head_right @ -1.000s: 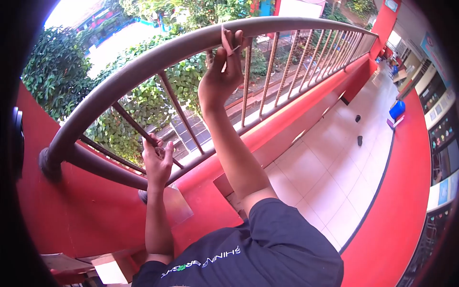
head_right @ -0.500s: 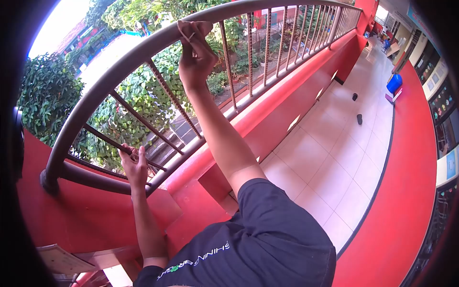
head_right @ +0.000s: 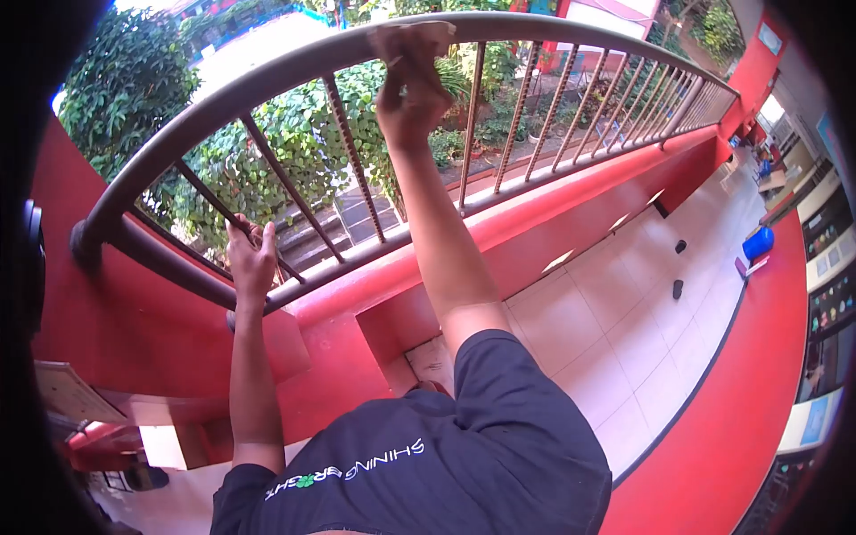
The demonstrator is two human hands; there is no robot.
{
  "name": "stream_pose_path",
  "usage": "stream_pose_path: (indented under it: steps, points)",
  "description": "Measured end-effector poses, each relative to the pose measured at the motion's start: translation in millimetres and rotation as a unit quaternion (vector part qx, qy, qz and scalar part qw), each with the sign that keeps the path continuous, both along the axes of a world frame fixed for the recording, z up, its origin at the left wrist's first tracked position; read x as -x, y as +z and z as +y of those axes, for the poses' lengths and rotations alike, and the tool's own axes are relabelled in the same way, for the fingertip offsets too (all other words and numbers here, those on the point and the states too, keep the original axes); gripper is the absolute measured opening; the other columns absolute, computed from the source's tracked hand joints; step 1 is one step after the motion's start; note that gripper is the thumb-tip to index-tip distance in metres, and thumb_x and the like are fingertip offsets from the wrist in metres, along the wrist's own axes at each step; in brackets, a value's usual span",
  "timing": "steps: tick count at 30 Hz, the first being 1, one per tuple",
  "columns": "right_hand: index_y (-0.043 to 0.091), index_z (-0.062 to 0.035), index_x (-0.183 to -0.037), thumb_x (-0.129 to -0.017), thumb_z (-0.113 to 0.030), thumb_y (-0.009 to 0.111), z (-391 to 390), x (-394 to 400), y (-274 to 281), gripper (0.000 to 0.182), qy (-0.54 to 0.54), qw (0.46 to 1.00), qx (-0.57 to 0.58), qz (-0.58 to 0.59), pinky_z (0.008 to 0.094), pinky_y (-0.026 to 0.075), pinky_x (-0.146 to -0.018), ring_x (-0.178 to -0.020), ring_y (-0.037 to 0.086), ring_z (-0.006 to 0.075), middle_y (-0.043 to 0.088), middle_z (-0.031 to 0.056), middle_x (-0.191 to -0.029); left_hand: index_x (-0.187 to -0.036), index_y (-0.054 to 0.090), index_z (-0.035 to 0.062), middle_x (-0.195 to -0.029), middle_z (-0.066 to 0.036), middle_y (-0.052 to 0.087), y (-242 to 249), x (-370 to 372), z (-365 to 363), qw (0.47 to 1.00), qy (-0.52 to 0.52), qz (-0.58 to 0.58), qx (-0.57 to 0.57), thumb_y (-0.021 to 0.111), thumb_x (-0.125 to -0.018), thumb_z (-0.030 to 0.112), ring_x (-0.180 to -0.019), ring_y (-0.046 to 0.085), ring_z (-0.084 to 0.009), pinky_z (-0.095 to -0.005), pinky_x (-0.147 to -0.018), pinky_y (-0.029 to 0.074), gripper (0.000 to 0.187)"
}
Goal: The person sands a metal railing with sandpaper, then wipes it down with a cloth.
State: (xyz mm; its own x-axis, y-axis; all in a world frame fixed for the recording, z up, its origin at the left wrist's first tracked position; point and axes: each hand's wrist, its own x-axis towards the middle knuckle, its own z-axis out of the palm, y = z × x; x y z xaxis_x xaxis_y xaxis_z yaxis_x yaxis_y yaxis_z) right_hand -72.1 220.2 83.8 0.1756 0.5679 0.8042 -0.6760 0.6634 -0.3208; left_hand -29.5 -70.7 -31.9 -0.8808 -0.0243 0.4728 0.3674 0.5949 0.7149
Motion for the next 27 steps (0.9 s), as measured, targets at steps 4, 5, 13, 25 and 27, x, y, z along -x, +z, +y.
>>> stream_pose_path:
  steps: [4, 5, 13, 25, 27]
  points:
    - [0.082, -0.0164, -0.107, -0.085, 0.002, 0.068, 1.8, -1.9, -9.1, 0.032, -0.064, 0.965, -0.254, -0.018, 0.0385, 0.057, -0.102, -0.108, 0.074, 0.0263, 0.077, 0.0089, -0.112, -0.12, 0.047, -0.0024, -0.086, -0.017, 0.061, -7.6, 5.4, 0.2, 0.999, 0.014, 0.033, 0.004, 0.073, -0.092, 0.018, -0.077, 0.064, -0.031, -0.0441, -0.072, 0.051, 0.043]
    - [0.082, -0.0155, -0.107, -0.085, 0.003, 0.065, 5.7, 4.5, -7.5, 0.033, -0.067, 0.986, -0.153, 0.001, 0.0378, 0.057, -0.102, -0.108, 0.073, 0.0263, 0.077, 0.0089, -0.113, -0.122, 0.047, -0.0031, -0.087, -0.017, 0.061, -8.8, 6.4, 0.1, 1.0, 0.012, 0.013, -0.006, 0.074, -0.092, 0.018, -0.079, 0.064, -0.0305, -0.0441, -0.072, 0.051, 0.045]
    - [0.081, -0.0096, -0.105, -0.087, 0.003, 0.062, 10.4, 3.0, -6.1, 0.029, -0.063, 0.997, -0.045, -0.022, 0.0385, 0.058, -0.102, -0.109, 0.073, 0.0291, 0.075, 0.0118, -0.117, -0.115, 0.046, 0.001, -0.076, -0.01, 0.057, -4.0, 0.5, 7.0, 0.998, 0.027, 0.05, -0.007, 0.074, -0.091, 0.014, -0.062, 0.059, -0.0236, -0.0385, -0.059, 0.047, 0.039]
    - [0.081, -0.0112, -0.106, -0.083, 0.005, 0.068, 28.0, 7.6, -10.0, 0.031, -0.108, 0.974, -0.201, -0.01, 0.0415, 0.054, -0.107, -0.115, 0.07, 0.0278, 0.075, 0.0094, -0.117, -0.118, 0.046, -0.0004, -0.08, -0.013, 0.061, 4.4, -5.2, 6.1, 0.999, 0.028, 0.018, 0.017, 0.075, -0.091, 0.016, -0.069, 0.065, -0.0277, -0.0412, -0.064, 0.051, 0.042]
    - [0.081, -0.0134, -0.106, -0.083, 0.007, 0.064, 26.0, 8.8, -13.1, 0.035, -0.132, 0.978, -0.159, -0.009, 0.0419, 0.052, -0.111, -0.115, 0.071, 0.0258, 0.076, 0.0069, -0.115, -0.118, 0.046, -0.0004, -0.079, -0.013, 0.061, -4.4, 1.1, 6.1, 0.999, 0.022, 0.047, 0.009, 0.074, -0.091, 0.016, -0.068, 0.065, -0.0269, -0.0405, -0.063, 0.051, 0.042]
